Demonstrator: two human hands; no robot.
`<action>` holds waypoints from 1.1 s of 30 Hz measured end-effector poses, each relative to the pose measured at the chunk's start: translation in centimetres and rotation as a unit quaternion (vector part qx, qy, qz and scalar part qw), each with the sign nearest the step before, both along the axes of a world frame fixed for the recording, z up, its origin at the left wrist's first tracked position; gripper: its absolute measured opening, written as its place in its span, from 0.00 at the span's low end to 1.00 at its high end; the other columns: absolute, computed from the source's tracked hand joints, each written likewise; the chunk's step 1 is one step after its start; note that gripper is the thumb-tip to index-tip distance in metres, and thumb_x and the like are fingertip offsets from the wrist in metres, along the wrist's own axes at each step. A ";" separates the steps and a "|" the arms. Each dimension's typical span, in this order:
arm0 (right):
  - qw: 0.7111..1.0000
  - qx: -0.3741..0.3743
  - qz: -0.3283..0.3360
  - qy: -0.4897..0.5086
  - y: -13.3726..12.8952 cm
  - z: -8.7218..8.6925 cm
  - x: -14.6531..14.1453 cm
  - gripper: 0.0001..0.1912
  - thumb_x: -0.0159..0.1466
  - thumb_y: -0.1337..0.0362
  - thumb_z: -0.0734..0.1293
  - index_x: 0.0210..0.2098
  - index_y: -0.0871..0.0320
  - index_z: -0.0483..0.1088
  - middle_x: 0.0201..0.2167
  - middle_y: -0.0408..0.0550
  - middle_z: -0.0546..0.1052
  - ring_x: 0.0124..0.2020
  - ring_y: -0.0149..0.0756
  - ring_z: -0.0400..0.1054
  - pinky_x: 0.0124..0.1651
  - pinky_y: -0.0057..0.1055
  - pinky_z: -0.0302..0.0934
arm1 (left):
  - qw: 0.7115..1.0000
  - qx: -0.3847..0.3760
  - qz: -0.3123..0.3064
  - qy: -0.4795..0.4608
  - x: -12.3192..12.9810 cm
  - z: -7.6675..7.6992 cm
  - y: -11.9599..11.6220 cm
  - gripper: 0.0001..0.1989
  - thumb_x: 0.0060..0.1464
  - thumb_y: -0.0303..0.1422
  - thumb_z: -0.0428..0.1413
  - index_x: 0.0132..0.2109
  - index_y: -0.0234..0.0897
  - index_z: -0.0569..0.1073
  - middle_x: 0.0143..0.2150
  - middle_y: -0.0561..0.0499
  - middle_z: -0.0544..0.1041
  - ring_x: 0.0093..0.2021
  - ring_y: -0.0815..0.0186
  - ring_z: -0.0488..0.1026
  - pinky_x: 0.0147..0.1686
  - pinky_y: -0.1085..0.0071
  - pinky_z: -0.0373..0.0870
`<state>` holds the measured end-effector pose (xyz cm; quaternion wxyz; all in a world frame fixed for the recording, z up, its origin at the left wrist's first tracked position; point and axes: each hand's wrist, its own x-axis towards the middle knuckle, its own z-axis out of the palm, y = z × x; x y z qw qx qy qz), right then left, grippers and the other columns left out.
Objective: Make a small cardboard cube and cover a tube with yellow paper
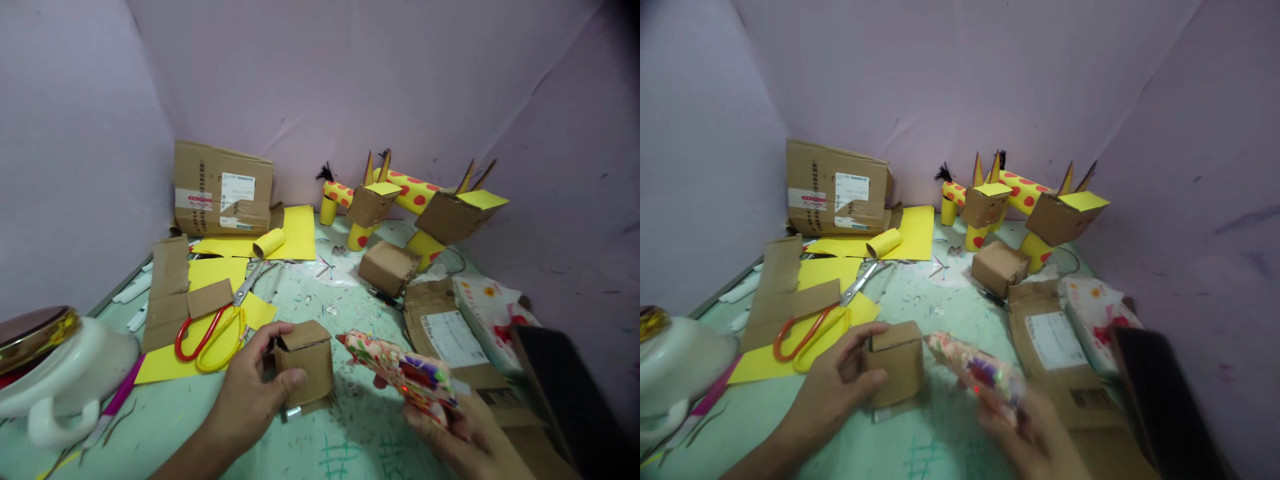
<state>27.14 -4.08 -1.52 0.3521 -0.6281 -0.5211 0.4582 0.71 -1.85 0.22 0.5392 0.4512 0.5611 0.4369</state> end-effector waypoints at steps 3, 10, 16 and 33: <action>1.000 0.011 -0.018 0.000 -0.2 -0.1 -0.2 0.24 0.52 0.48 0.70 0.43 0.54 0.77 0.44 0.51 0.80 0.47 0.54 0.72 0.50 0.39 0.67 | 1.000 0.006 0.002 0.028 0.1 0.1 0.0 0.24 0.43 0.32 0.61 0.50 0.38 0.66 0.48 0.45 0.74 0.46 0.58 0.74 0.43 0.66 0.72; 0.997 -0.007 0.070 0.033 0.4 -0.4 0.3 0.22 0.54 0.53 0.71 0.47 0.54 0.75 0.48 0.51 0.78 0.49 0.52 0.72 0.52 0.39 0.66 | 0.997 0.050 -0.024 0.055 -0.3 -0.6 -0.3 0.23 0.50 0.38 0.59 0.52 0.40 0.64 0.50 0.46 0.73 0.47 0.58 0.74 0.44 0.66 0.71; 1.000 0.003 0.013 0.006 -0.3 0.0 -0.5 0.24 0.52 0.49 0.71 0.44 0.54 0.77 0.48 0.51 0.78 0.48 0.52 0.72 0.51 0.38 0.66 | 0.993 0.069 -0.034 0.093 -0.4 -0.2 -0.5 0.20 0.51 0.37 0.57 0.51 0.40 0.65 0.49 0.46 0.73 0.46 0.59 0.73 0.45 0.67 0.71; 0.998 0.013 0.064 0.010 0.1 1.8 -0.8 0.25 0.53 0.46 0.70 0.45 0.53 0.77 0.46 0.53 0.79 0.48 0.53 0.73 0.50 0.40 0.68 | 0.984 0.089 -0.008 0.153 0.0 0.8 -0.3 0.20 0.46 0.34 0.57 0.48 0.39 0.69 0.52 0.44 0.72 0.49 0.55 0.71 0.49 0.60 0.68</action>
